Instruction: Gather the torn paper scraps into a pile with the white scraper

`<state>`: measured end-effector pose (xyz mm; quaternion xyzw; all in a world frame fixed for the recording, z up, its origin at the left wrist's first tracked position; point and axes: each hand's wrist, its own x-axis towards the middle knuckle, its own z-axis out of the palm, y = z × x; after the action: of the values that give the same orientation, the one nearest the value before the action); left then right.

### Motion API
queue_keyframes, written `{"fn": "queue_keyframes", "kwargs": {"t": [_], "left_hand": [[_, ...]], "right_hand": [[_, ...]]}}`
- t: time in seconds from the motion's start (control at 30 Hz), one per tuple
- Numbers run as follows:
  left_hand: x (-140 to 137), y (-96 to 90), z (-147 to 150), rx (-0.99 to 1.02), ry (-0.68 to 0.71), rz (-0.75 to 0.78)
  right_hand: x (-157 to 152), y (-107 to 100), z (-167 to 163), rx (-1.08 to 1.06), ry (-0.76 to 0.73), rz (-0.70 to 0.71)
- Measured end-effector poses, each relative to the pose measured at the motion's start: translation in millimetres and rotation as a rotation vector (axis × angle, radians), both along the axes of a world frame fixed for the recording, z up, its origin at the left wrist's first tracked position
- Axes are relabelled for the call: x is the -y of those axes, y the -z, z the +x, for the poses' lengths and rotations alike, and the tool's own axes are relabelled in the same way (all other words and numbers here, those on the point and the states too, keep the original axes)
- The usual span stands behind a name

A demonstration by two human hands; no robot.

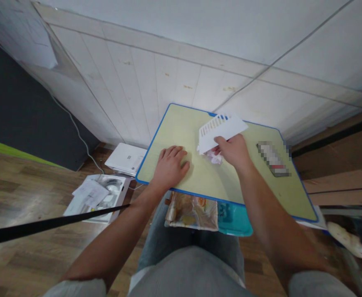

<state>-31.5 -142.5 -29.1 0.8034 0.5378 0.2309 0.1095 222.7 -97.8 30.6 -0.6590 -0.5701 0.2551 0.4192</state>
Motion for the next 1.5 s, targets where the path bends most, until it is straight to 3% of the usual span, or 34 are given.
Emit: {"fn": "queue_keyframes", "kwargs": {"t": [0.1, 0.23, 0.43, 0.57, 0.8, 1.23, 1.5], "left_hand": [[0, -1.0, 0, 0.001, 0.000, -0.006], [0, 0.4, 0, 0.012, -0.003, -0.013], [-2, 2.7, -2, 0.029, -0.012, 0.004], [-3, 3.5, -2, 0.024, 0.006, 0.014], [-5, 6.4, 0, 0.031, -0.010, 0.028], [-6, 7.2, 0, -0.011, -0.009, 0.068], [-11, 11.0, -3, -0.007, -0.003, 0.089]], "right_hand": [[-14, 18, -16, -0.047, -0.034, -0.085], [-10, 25, 3, -0.043, 0.050, -0.093], [29, 18, 47, -0.246, 0.212, 0.156], [64, 32, 69, -0.289, 0.350, 0.202], [88, 58, 73, -0.223, 0.334, 0.128], [121, 63, 76, -0.339, 0.421, 0.140], [151, 67, 87, -0.282, 0.444, 0.133]]}}
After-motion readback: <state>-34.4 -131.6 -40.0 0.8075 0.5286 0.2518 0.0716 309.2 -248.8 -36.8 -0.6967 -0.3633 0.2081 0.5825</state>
